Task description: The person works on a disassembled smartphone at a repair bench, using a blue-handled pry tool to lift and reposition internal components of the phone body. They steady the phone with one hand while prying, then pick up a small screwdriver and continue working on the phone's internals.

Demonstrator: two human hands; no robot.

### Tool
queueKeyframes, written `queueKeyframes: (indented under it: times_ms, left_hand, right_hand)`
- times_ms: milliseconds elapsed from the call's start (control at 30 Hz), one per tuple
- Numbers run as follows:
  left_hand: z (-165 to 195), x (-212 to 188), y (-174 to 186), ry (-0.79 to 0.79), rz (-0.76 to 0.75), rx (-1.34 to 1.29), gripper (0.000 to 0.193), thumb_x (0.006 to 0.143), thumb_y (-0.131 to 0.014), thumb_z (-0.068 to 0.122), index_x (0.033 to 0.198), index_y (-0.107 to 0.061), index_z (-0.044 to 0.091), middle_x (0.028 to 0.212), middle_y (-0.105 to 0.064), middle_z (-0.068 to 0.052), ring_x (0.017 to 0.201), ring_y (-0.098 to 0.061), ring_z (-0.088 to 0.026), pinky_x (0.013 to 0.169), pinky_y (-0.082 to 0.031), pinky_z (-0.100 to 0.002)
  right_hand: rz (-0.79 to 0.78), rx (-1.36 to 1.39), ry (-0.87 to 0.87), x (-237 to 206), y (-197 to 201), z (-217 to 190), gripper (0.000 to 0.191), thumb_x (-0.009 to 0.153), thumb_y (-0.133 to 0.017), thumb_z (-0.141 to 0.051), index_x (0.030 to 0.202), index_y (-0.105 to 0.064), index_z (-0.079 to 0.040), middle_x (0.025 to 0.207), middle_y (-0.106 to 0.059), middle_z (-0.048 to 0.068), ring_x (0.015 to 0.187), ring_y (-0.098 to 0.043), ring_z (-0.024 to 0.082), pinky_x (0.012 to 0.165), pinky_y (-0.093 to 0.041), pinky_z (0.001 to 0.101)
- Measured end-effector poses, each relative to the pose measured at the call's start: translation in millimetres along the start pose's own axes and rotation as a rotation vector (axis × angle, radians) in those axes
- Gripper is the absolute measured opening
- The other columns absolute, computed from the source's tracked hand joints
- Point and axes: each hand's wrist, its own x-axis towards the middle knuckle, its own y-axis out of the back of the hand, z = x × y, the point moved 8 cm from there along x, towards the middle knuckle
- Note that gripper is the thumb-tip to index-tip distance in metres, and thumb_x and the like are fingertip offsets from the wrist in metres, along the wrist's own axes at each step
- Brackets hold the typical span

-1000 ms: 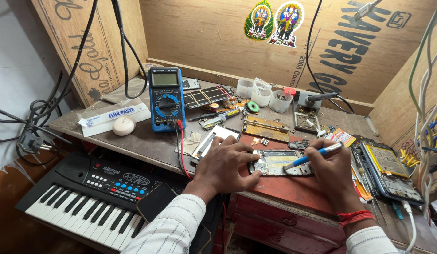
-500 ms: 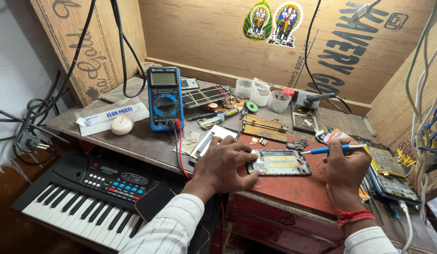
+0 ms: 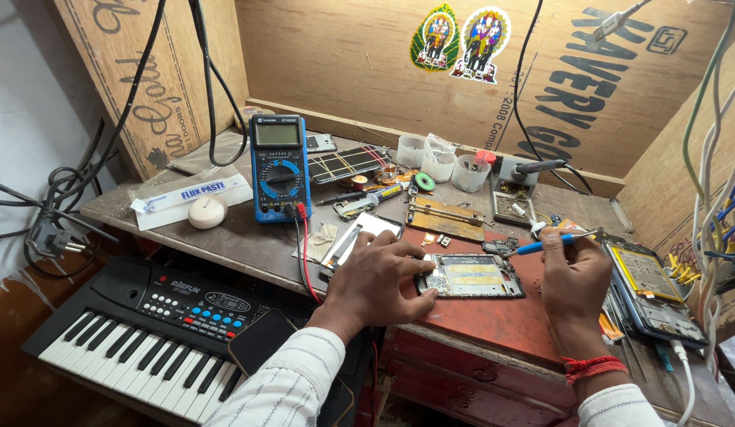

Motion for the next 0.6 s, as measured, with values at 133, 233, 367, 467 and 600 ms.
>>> queueKeyframes:
  times_ms: [133, 233, 367, 467, 600]
  left_hand:
    - [-0.4, 0.7, -0.8, 0.01, -0.008, -0.004, 0.043, 0.079, -0.073, 0.05, 0.108, -0.081, 0.019, 0.112, -0.075, -0.001, 0.108, -0.062, -0.021, 0.099, -0.04, -0.04]
    - [0.3, 2.4, -1.3, 0.012, -0.013, 0.003, 0.043, 0.079, -0.072, 0.05, 0.108, -0.081, 0.019, 0.112, -0.075, -0.001, 0.108, -0.062, -0.021, 0.1, -0.04, -0.04]
    - [0.7, 3.4, -1.4, 0.012, -0.024, 0.008, 0.044, 0.079, -0.072, 0.051, 0.108, -0.081, 0.019, 0.111, -0.075, 0.0, 0.108, -0.062, -0.02, 0.099, -0.04, -0.04]
    - [1.5, 3.4, -1.7, 0.007, -0.025, 0.012, 0.044, 0.08, -0.072, 0.051, 0.108, -0.081, 0.019, 0.112, -0.075, 0.0, 0.107, -0.062, -0.021, 0.099, -0.04, -0.04]
    - [1.7, 3.4, -2.8, 0.004, -0.027, 0.014, 0.044, 0.079, -0.072, 0.051, 0.108, -0.081, 0.019, 0.111, -0.075, -0.001, 0.107, -0.062, -0.021, 0.098, -0.04, -0.041]
  right_hand:
    - [0.013, 0.015, -0.002, 1.4, 1.1, 1.5, 0.013, 0.101, -0.065, -0.014, 0.095, -0.069, -0.002, 0.07, -0.059, 0.0, 0.063, -0.051, 0.005, 0.054, -0.039, 0.0258]
    - [0.045, -0.033, -0.008, 3.4, 4.8, 4.1, 0.012, 0.099, -0.064, -0.012, 0.095, -0.069, -0.002, 0.069, -0.057, 0.002, 0.062, -0.05, 0.006, 0.056, -0.039, 0.027]
    - [0.04, -0.061, 0.022, 4.5, 4.3, 4.0, 0.015, 0.098, -0.067, -0.015, 0.092, -0.068, -0.002, 0.071, -0.061, -0.001, 0.065, -0.053, 0.005, 0.058, -0.042, 0.0257]
    - [0.002, -0.041, -0.013, 3.3, 0.8, 7.0, 0.016, 0.098, -0.066, -0.016, 0.09, -0.069, -0.002, 0.071, -0.061, 0.0, 0.063, -0.052, 0.006, 0.056, -0.041, 0.0268]
    - [-0.042, -0.006, 0.03, 2.2, -2.8, 1.0, 0.017, 0.1, -0.066, -0.016, 0.091, -0.069, -0.002, 0.072, -0.062, 0.0, 0.064, -0.053, 0.006, 0.056, -0.041, 0.026]
